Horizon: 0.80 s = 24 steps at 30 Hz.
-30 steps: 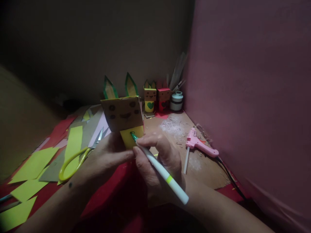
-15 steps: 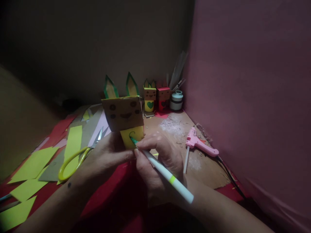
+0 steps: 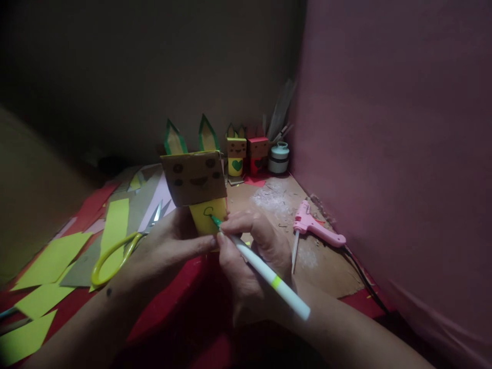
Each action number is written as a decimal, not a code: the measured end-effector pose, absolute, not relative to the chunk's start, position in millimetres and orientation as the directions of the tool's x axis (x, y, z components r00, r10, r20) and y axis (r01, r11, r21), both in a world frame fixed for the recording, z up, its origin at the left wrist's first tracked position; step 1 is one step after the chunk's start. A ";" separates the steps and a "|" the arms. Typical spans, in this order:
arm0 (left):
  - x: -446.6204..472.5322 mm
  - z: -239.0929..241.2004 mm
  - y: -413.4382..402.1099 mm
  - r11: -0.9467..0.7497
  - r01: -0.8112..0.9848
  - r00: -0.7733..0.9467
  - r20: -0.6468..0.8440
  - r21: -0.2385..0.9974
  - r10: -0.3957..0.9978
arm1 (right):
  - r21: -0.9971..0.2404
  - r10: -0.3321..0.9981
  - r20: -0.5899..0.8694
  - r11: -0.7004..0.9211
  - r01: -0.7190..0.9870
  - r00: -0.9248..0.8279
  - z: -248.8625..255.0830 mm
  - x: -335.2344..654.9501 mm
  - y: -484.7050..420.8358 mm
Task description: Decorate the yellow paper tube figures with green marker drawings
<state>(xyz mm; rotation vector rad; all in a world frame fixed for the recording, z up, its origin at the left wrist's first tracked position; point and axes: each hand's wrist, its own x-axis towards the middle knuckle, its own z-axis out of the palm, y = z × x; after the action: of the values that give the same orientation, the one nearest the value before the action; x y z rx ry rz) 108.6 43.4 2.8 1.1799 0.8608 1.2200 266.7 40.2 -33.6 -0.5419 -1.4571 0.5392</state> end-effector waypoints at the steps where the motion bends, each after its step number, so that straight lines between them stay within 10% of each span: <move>1: 108.4 2.8 43.7 -0.063 -0.225 0.187 0.107 0.972 0.977 | -0.643 0.643 0.765 0.766 -0.013 0.041 -34.3 266.8 40.2; 24: 107.2 4.3 44.1 -0.077 -0.199 0.215 0.121 0.977 0.969 | -0.641 0.641 0.767 0.768 -0.001 0.034 -35.2 268.3 40.0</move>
<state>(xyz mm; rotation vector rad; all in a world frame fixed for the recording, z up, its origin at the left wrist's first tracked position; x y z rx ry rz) 107.2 44.1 4.3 1.2387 0.8544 1.1941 268.3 40.0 -35.2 -0.5506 -1.4692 0.5333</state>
